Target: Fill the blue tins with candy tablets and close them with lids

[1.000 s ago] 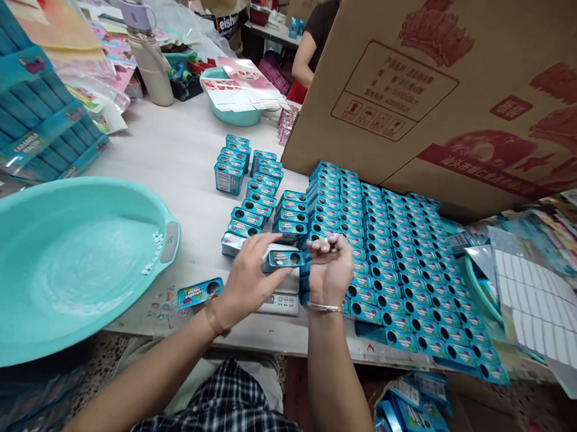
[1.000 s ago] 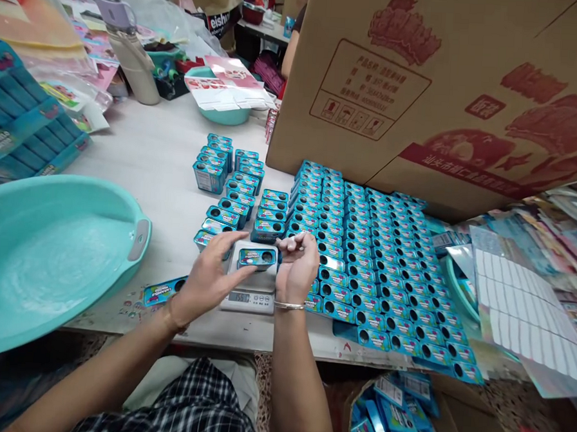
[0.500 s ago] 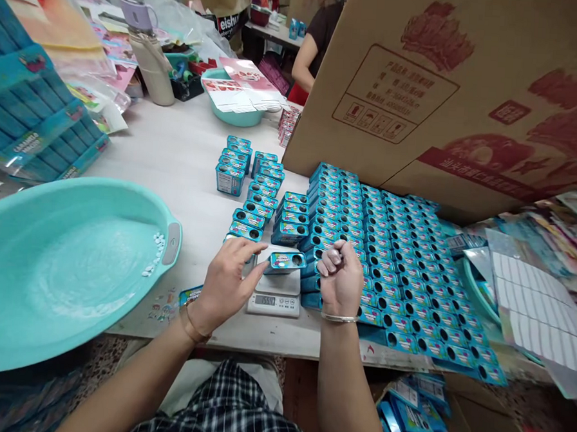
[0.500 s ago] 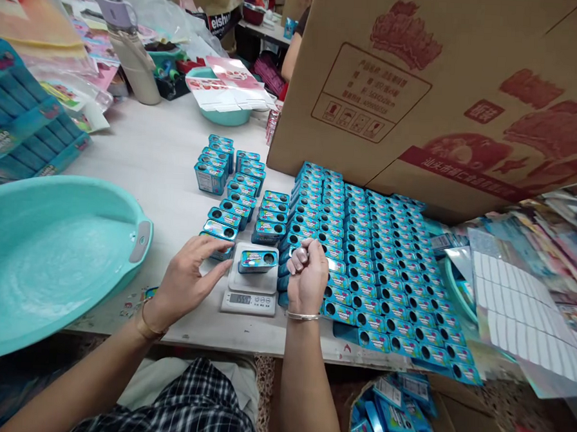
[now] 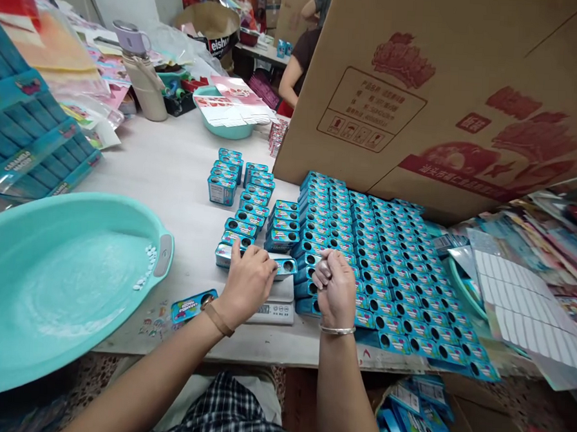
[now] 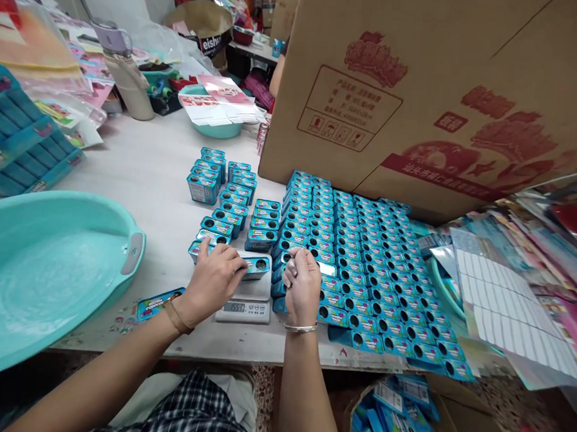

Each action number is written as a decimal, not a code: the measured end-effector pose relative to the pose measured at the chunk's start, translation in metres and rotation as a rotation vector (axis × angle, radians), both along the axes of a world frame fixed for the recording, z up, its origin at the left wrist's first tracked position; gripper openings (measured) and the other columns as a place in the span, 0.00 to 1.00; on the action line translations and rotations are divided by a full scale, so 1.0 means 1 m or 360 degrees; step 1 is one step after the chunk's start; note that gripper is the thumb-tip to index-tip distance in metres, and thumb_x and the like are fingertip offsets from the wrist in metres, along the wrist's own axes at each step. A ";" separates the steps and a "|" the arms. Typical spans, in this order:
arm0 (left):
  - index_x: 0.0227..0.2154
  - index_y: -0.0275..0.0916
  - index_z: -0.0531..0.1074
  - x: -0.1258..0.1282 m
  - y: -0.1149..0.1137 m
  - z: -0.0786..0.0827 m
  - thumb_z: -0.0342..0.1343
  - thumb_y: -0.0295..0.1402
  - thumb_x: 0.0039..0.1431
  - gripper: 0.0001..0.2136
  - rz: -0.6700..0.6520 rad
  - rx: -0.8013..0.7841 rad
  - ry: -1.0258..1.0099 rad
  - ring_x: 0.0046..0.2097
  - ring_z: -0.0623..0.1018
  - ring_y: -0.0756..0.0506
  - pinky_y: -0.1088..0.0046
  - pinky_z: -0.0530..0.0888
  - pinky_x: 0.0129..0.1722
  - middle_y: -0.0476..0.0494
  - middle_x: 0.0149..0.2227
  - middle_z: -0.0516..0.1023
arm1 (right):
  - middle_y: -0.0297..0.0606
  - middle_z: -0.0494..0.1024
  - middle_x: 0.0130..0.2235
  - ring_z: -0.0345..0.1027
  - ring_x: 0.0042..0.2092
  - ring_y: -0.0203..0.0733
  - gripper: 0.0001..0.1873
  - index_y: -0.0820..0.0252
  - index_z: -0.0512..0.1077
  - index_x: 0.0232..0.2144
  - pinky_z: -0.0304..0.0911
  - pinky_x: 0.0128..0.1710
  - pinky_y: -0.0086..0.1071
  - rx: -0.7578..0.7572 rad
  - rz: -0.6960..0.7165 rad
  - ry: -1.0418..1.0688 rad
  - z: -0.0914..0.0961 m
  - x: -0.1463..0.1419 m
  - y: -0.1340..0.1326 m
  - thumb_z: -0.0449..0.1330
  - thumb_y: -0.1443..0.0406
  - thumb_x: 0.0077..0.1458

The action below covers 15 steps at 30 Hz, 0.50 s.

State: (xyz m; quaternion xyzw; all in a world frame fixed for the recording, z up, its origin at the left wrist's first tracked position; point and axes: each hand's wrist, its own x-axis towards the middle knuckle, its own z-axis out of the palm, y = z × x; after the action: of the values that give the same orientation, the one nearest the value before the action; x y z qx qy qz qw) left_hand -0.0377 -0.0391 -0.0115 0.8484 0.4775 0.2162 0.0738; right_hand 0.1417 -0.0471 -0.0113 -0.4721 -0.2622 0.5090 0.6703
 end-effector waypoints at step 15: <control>0.37 0.45 0.77 -0.002 0.002 0.012 0.51 0.33 0.63 0.09 -0.0007 0.0052 0.0004 0.45 0.70 0.40 0.37 0.49 0.60 0.45 0.35 0.74 | 0.23 0.56 0.21 0.51 0.21 0.27 0.08 0.59 0.64 0.29 0.52 0.20 0.21 -0.0027 -0.0062 0.1046 0.009 -0.006 -0.022 0.57 0.64 0.60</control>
State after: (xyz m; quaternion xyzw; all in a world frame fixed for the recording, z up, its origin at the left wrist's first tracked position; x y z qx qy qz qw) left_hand -0.0399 -0.0370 0.0005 0.8509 0.4721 0.2225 0.0599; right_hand 0.1359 -0.0688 -0.0024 -0.2931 -0.0186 0.6234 0.7247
